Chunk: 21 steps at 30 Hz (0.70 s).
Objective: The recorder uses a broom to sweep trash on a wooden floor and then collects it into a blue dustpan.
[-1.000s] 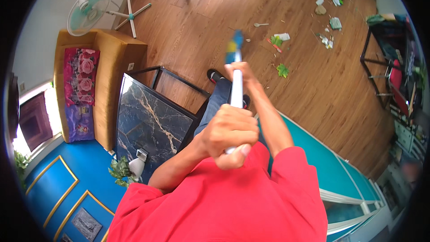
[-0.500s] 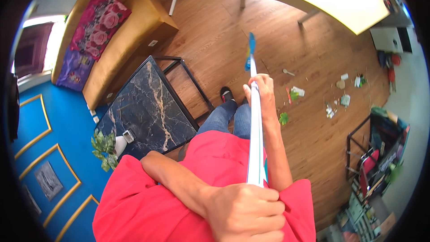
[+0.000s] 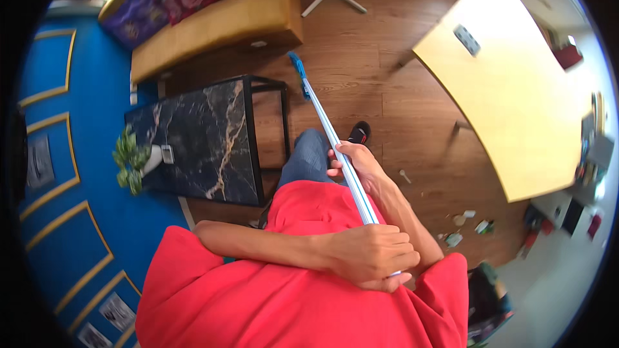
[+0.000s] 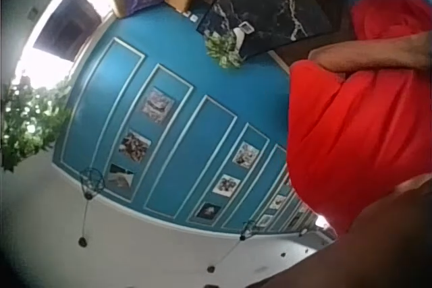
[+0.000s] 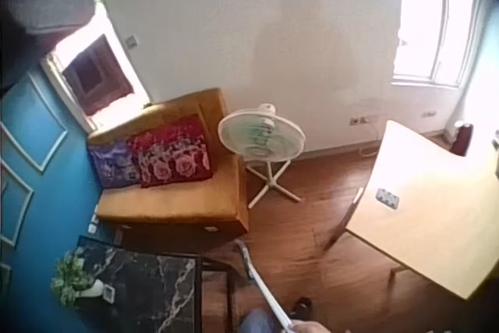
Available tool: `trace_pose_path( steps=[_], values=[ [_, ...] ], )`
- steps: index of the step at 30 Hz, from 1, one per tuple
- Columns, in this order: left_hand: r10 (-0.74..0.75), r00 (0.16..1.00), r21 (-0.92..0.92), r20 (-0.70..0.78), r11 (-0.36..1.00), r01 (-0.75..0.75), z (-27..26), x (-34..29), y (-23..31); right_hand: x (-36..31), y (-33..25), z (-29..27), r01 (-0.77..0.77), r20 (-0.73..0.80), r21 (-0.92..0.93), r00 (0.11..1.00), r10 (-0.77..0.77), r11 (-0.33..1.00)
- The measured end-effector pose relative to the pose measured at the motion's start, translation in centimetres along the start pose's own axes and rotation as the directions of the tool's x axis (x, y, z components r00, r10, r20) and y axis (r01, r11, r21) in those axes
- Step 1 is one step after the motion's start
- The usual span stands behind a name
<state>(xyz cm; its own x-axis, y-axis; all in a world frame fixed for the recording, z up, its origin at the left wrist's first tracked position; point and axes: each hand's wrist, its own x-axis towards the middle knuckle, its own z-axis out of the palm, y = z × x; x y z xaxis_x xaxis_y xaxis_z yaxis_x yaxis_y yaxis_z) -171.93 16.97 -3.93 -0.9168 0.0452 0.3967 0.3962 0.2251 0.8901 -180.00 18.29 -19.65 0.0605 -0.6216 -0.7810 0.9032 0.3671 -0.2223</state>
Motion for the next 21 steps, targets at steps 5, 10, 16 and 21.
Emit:
trace_pose_path(
  steps=[5,10,16,21],
  values=[
    [-0.142,0.989,-0.019,0.040,0.990,0.143,-4.4,0.2,-3.3,3.7,-4.5,2.2,-0.204,-0.040,-0.273,0.979,0.201,0.940],
    [-0.188,0.982,-0.153,-0.019,0.971,0.183,-10.0,0.0,-5.8,7.7,-7.2,6.1,-0.233,-0.041,-0.402,0.971,0.236,0.886],
    [-0.183,0.983,-0.260,-0.019,0.950,0.172,-15.3,0.1,-8.1,11.2,-9.3,9.9,-0.228,-0.082,-0.445,0.973,0.214,0.866],
    [-0.155,0.983,-0.268,-0.097,0.955,0.124,-18.9,0.1,-9.3,13.3,-11.2,12.6,-0.270,-0.126,-0.438,0.963,0.240,0.857]
  ],
)
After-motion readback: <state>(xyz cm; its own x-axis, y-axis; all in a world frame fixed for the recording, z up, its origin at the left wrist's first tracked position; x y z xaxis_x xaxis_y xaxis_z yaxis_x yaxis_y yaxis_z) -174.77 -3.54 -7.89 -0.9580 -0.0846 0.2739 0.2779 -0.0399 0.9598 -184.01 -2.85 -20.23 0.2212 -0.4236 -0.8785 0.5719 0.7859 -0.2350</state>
